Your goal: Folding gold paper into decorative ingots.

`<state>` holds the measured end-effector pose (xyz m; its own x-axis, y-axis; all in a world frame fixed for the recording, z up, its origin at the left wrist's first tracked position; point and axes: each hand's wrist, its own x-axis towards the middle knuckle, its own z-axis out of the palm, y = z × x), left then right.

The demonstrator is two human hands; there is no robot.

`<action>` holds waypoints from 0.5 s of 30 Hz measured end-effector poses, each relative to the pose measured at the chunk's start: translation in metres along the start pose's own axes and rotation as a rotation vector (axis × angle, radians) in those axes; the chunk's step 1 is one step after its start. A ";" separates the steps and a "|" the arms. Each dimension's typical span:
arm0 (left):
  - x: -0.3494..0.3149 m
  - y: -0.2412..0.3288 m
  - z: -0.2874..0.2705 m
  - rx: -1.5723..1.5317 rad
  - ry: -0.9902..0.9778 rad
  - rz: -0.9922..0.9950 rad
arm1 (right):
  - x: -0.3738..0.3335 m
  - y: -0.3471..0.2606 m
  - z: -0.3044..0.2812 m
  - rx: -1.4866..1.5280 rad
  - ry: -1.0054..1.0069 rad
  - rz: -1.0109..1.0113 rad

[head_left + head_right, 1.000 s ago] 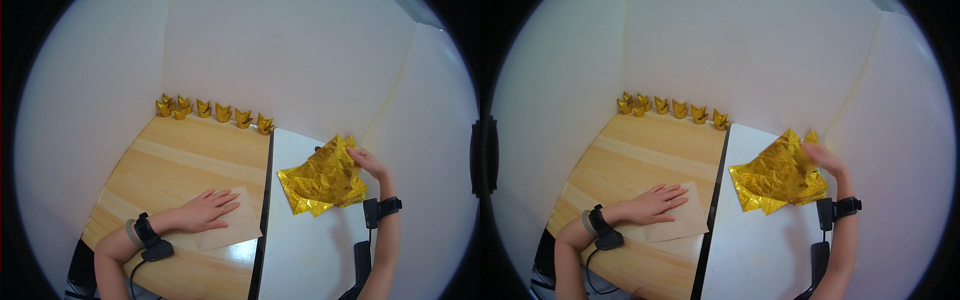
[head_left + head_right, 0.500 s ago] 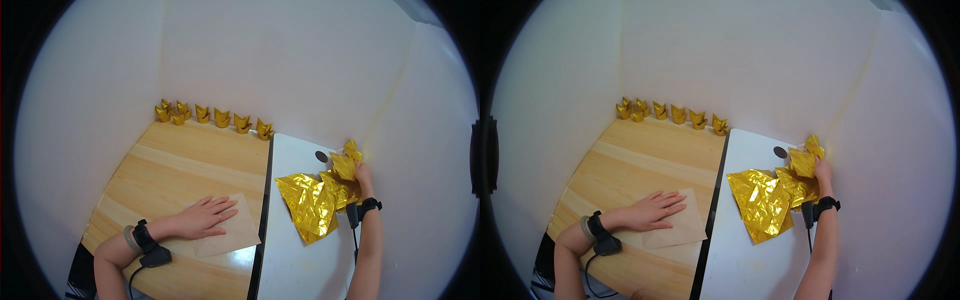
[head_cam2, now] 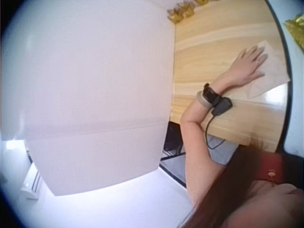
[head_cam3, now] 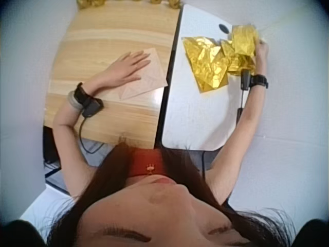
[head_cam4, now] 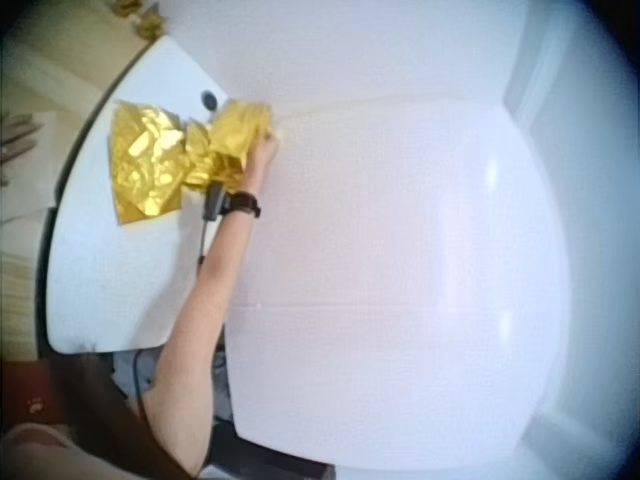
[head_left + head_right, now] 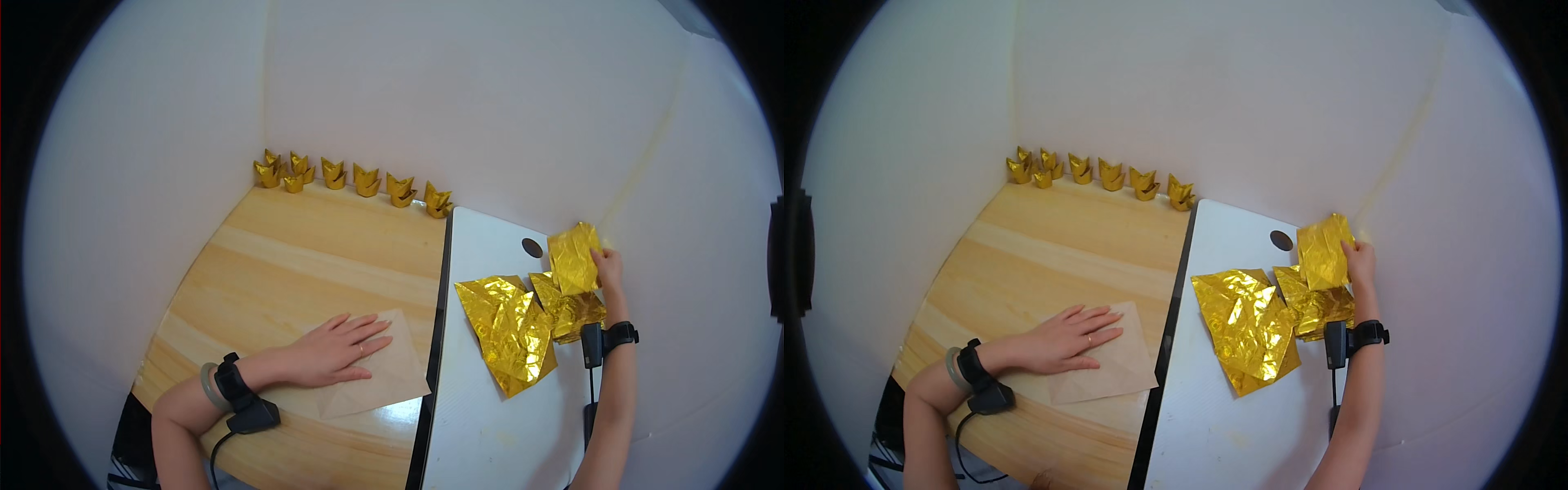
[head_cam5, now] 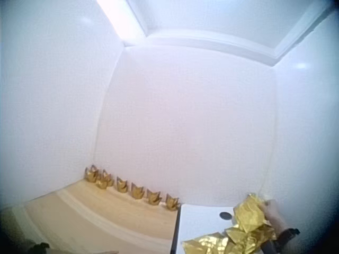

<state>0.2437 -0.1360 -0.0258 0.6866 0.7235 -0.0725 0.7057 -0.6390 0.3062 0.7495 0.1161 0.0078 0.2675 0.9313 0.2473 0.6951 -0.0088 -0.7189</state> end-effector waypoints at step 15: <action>-0.005 -0.002 0.003 0.020 0.023 0.008 | 0.008 -0.052 0.128 -0.016 -0.066 0.000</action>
<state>0.2396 -0.1392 -0.0291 0.6882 0.7239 -0.0483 0.7037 -0.6498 0.2874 0.6303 0.1709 -0.0363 0.2231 0.9534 0.2032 0.7061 -0.0144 -0.7080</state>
